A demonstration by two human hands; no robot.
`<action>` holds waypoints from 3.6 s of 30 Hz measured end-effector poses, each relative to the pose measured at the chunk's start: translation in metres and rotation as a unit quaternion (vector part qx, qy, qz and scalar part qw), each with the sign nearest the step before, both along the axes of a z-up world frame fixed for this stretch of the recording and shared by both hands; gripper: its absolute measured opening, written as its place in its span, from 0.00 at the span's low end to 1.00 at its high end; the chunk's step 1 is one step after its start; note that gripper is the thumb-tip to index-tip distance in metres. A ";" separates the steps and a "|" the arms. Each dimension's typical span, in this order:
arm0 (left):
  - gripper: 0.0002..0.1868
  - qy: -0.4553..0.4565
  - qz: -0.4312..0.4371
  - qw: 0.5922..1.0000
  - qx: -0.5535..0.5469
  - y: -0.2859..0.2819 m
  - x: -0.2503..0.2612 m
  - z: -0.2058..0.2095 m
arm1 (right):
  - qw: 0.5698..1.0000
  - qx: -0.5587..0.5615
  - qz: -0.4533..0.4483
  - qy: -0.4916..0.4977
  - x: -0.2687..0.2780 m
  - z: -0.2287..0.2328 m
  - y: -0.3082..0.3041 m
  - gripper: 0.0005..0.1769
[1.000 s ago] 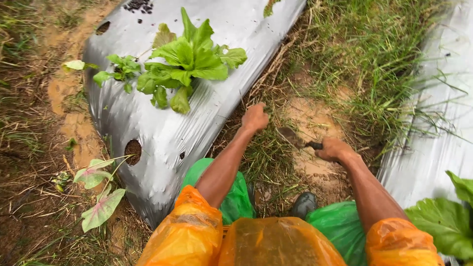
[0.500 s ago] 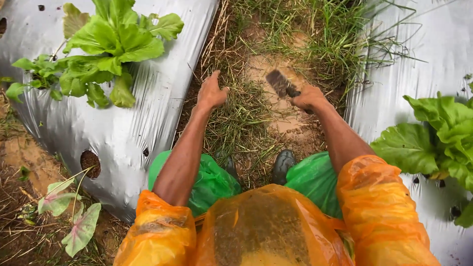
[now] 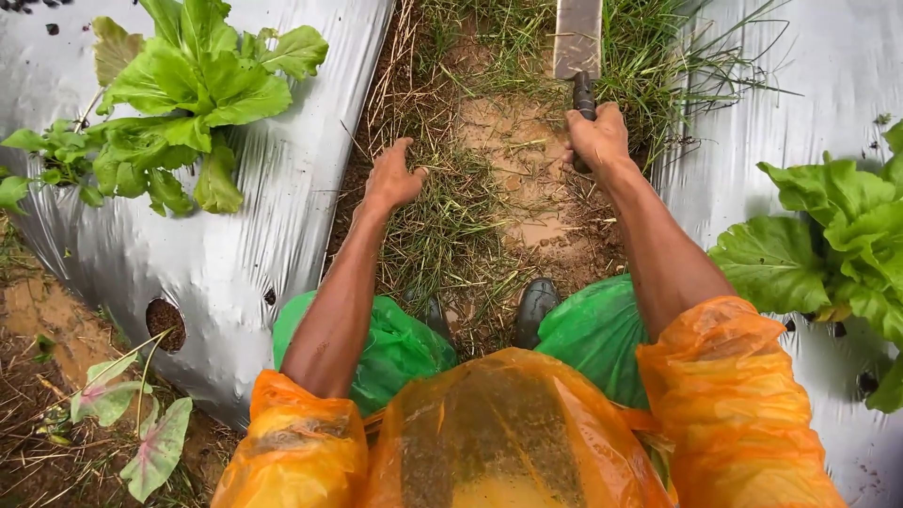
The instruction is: The person squats between raised garden beds covered in plastic mulch and uses a hand hoe to cut and remove weeds growing in the muddy path. They repeatedly scrape the tool against the ground to clear the vegetation and gather the cut weeds into a pile.
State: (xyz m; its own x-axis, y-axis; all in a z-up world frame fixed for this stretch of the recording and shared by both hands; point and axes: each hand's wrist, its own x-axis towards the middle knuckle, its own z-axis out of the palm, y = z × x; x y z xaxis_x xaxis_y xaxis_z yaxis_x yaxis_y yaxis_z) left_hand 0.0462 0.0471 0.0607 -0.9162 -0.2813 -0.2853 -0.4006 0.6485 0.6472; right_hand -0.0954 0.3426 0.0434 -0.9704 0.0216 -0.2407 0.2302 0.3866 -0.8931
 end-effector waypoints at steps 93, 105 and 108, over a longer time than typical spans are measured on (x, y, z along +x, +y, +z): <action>0.25 0.026 0.003 1.000 -0.005 -0.012 -0.024 -0.058 | 0.984 0.146 0.048 -0.086 -0.007 -0.027 0.031 0.17; 0.33 -0.031 0.027 0.999 0.011 -0.005 -0.027 -0.040 | 0.965 0.144 0.055 -0.212 0.003 0.020 0.017 0.09; 0.32 -0.038 0.026 0.999 0.019 -0.003 -0.024 -0.035 | 0.965 0.149 0.052 -0.210 0.002 0.020 0.016 0.08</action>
State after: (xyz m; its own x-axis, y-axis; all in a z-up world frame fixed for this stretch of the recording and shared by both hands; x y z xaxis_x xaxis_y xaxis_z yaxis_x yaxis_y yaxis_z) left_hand 0.0222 0.0442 0.0260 -0.8761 -0.3158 -0.3642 -0.4818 0.6003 0.6384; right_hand -0.0933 0.3582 0.0637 -0.7889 0.0585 -0.6118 0.4943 0.6518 -0.5751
